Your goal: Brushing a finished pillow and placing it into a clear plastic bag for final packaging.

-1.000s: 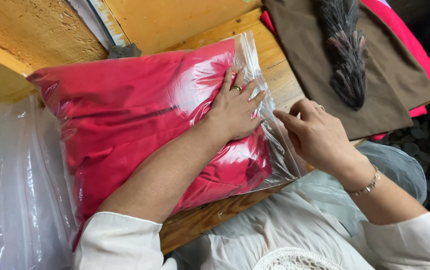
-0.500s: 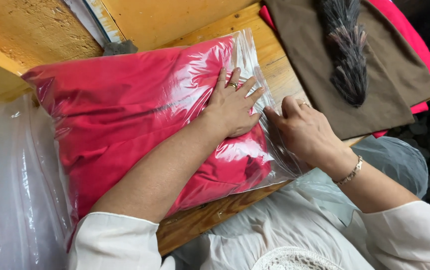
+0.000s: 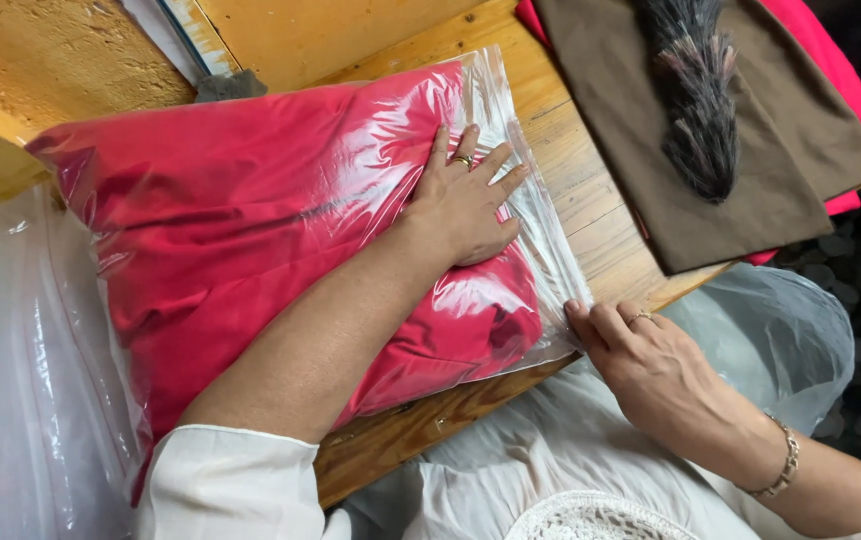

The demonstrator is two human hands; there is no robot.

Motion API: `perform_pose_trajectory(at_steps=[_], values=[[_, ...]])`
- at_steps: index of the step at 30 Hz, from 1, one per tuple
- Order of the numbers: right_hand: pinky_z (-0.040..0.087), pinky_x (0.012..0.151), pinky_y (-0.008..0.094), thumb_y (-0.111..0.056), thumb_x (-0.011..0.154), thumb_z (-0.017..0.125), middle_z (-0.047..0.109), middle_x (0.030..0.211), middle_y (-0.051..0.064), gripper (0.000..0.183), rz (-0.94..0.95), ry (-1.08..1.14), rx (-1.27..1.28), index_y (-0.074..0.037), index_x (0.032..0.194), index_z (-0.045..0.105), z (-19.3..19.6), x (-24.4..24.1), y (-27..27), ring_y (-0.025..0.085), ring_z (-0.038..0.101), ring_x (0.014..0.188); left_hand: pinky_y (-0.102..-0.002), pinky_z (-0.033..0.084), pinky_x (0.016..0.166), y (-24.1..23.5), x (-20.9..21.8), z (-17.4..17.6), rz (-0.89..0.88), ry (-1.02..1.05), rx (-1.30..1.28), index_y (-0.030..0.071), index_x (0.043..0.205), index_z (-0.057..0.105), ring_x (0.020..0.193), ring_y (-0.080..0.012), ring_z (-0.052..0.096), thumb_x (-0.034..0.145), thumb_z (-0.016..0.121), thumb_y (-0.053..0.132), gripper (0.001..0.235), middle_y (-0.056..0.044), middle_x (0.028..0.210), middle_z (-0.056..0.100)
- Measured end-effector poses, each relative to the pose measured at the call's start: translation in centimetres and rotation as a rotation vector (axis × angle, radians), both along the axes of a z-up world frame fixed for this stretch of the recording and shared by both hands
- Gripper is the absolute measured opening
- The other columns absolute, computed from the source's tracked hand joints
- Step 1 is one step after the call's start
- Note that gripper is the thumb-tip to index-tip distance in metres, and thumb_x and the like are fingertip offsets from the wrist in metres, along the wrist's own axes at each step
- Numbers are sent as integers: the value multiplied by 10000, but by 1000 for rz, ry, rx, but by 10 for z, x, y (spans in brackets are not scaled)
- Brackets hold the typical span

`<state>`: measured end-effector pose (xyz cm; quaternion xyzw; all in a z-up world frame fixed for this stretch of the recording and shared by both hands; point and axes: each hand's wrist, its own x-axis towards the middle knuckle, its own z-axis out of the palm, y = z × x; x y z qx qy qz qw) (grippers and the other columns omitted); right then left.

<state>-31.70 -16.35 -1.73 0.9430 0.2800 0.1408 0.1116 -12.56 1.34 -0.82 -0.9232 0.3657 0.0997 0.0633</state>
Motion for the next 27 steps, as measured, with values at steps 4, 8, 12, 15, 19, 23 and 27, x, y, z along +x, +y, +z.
perform_pose_trajectory(at_steps=[4, 8, 12, 15, 19, 23, 27], values=[[488, 648, 344, 9, 709, 466, 462, 892, 57, 644, -16, 229, -82, 5, 1350, 402, 3, -16, -10, 221, 508, 710, -591, -46, 1101, -1, 1, 3, -12, 27, 54, 304, 1466, 166, 1425, -361, 48, 845, 254, 562, 678, 13, 1549, 139], [480, 590, 375, -16, 755, 453, 449, 888, 60, 642, -120, 392, 49, -176, 1374, 393, -10, -22, -26, 266, 533, 619, -598, -42, 1095, -1, 1, -3, -27, -32, 34, 295, 1461, 192, 1417, -380, 64, 850, 250, 563, 670, -3, 1539, 177], [525, 565, 351, -99, 786, 571, 520, 975, 7, 604, -183, 486, 376, -335, 1334, 474, 9, -11, -24, 199, 620, 760, -609, -53, 1089, -2, -5, -1, -20, -98, 47, 283, 1463, 184, 1419, -389, 71, 858, 237, 561, 668, -12, 1540, 174], [465, 576, 236, -128, 816, 603, 559, 818, -4, 413, -218, 546, 836, -174, 1225, 614, 16, -4, -19, 121, 564, 566, -617, -34, 1089, -1, -7, 7, -23, -86, 86, 264, 1468, 174, 1415, -414, 70, 877, 202, 565, 664, -39, 1541, 165], [540, 425, 292, -112, 796, 654, 714, 734, 98, 311, -718, 680, 1263, -20, 1092, 652, 10, 7, -11, 182, 653, 505, -611, -27, 1096, 0, -10, 14, -43, -76, 100, 240, 1474, 158, 1412, -422, 65, 887, 186, 559, 668, -68, 1541, 155], [467, 415, 290, -128, 795, 668, 704, 656, 103, 360, -781, 748, 1301, -26, 1140, 642, 8, 13, -6, 173, 541, 438, -618, 5, 1092, 2, -9, 9, -73, -107, 56, 219, 1471, 167, 1397, -426, 103, 892, 178, 562, 673, -80, 1536, 164], [453, 552, 242, -182, 783, 703, 725, 695, 29, 299, -751, 675, 1193, -51, 1049, 666, 11, 22, -6, 82, 528, 581, -614, -15, 1089, 4, -9, 8, -65, -111, 19, 222, 1470, 166, 1399, -421, 105, 893, 162, 570, 674, -80, 1534, 170]])
